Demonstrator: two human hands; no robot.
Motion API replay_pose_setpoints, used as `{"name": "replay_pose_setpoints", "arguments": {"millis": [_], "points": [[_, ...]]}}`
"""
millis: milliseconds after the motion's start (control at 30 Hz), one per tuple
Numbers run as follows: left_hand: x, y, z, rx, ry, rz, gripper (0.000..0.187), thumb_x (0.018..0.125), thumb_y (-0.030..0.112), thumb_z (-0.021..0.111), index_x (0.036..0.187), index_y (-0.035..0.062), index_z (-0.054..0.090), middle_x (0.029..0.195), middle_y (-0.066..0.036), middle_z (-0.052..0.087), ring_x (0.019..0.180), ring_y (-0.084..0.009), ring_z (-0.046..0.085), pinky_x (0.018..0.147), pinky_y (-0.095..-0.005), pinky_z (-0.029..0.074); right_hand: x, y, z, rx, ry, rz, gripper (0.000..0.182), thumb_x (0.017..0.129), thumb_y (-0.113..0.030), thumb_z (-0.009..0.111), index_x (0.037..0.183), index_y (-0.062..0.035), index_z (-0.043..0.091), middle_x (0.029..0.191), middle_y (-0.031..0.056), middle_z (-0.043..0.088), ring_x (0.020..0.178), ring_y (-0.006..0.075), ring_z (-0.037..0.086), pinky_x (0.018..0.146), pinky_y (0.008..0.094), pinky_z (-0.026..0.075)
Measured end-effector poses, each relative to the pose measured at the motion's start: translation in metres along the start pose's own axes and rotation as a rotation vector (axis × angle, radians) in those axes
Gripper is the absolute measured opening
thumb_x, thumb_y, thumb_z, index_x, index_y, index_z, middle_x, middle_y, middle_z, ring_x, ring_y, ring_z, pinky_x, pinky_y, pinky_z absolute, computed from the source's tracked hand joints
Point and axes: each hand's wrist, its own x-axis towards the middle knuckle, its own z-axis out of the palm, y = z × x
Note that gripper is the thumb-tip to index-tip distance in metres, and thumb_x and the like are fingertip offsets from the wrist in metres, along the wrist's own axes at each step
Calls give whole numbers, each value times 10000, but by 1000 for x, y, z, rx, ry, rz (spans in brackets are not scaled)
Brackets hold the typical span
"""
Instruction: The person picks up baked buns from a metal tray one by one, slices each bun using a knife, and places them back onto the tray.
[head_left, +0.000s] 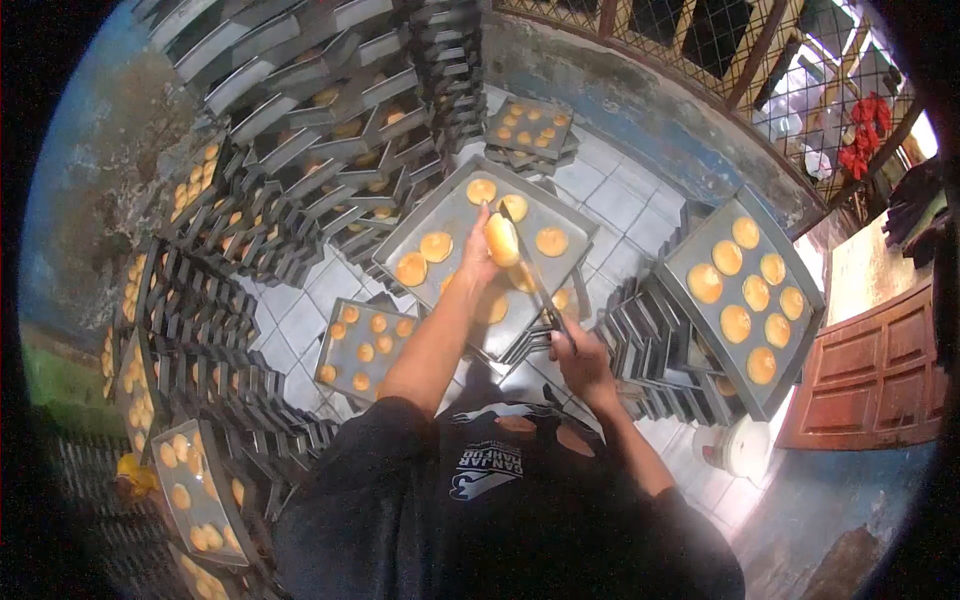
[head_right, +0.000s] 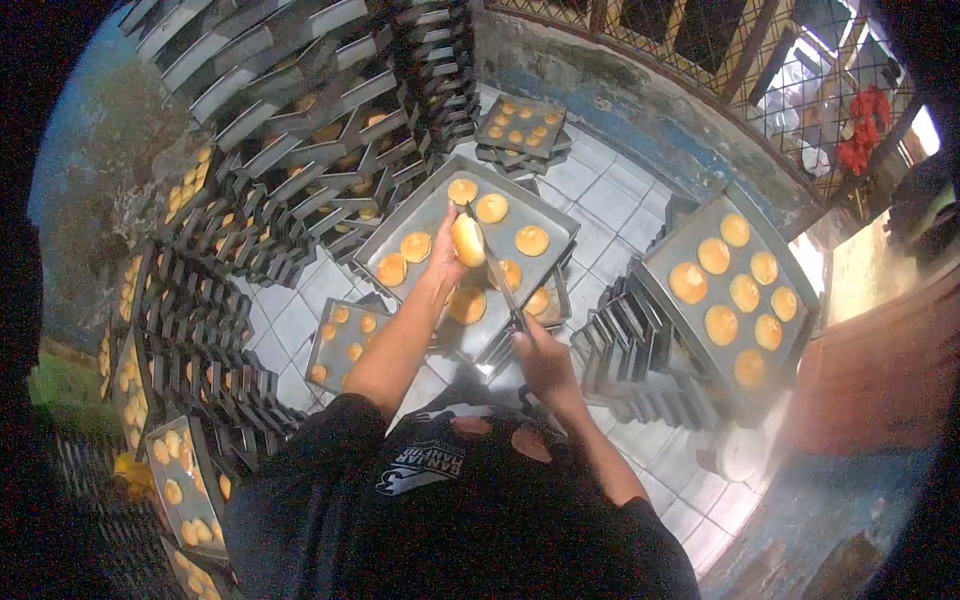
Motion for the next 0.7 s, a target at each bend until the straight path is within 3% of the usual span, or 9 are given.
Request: {"name": "replay_pose_setpoints", "arguments": {"millis": [67, 100, 167, 267, 367, 433, 467, 533, 700], "points": [[-4, -8, -1, 234, -20, 13, 521, 912, 640, 624, 974, 124, 648, 834, -25, 661, 769, -173, 654, 723, -347, 550, 4, -4, 3, 134, -15, 141, 438, 992, -204, 561, 1402, -50, 548, 732, 164, 650, 696, 239, 688, 657, 373, 531], [-5, -18, -1, 237, -16, -2, 521, 912, 640, 624, 974, 124, 648, 834, -25, 661, 769, -173, 654, 723, -347, 550, 16, -7, 3, 95, 42, -34, 438, 989, -192, 551, 1403, -47, 544, 732, 158, 642, 685, 250, 676, 669, 376, 530], [-5, -36, 1, 322, -2, 48, 541, 909, 661, 610, 976, 125, 640, 833, -25, 657, 756, -174, 653, 705, -348, 552, 42, -21, -1, 135, 6, 10, 436, 992, -196, 545, 1401, -46, 544, 744, 164, 645, 697, 255, 678, 682, 376, 531], [6, -27, -10, 154, 46, 59, 558, 903, 676, 604, 981, 125, 637, 839, -29, 660, 753, -170, 654, 697, -347, 554, 45, -24, -3, 164, -79, 87, 444, 1001, -205, 530, 1416, -47, 528, 808, 206, 669, 781, 315, 703, 733, 392, 530], [15, -3, -29, 93, 23, 6, 588, 950, 625, 577, 1077, 53, 634, 874, -44, 657, 767, -165, 662, 706, -354, 570, 16, 1, 4, 10, -20, -86, 433, 1002, -208, 527, 1403, -44, 534, 862, 247, 679, 854, 391, 701, 763, 432, 528], [8, -6, -25, 175, 48, 26, 585, 953, 624, 572, 1065, 53, 632, 868, -47, 656, 755, -170, 664, 698, -357, 572, 1, -12, -1, -23, -147, 245, 413, 997, -209, 526, 1372, -38, 550, 883, 267, 676, 880, 432, 686, 786, 461, 524], [2, -10, -23, 267, 66, 36, 582, 956, 624, 567, 1053, 54, 630, 863, -51, 656, 743, -176, 666, 690, -361, 575, 6, -6, 5, -17, -147, 253, 413, 997, -209, 526, 1372, -38, 550, 883, 267, 676, 880, 432, 686, 786, 461, 524], [-15, -26, -4, 364, 119, 57, 592, 950, 637, 565, 1047, 55, 620, 854, -51, 648, 739, -181, 663, 678, -366, 574, 28, 10, 18, 16, 52, -124, 400, 990, -220, 531, 1342, -32, 566, 878, 275, 668, 896, 439, 683, 797, 468, 522], [-1, -22, -13, 247, 157, 52, 620, 940, 653, 569, 1063, 47, 600, 881, -66, 639, 760, -204, 662, 683, -380, 580, 44, -8, 2, 90, -123, 21, 414, 1000, -232, 530, 1370, -49, 536, 897, 264, 663, 862, 411, 693, 755, 454, 529]]}}
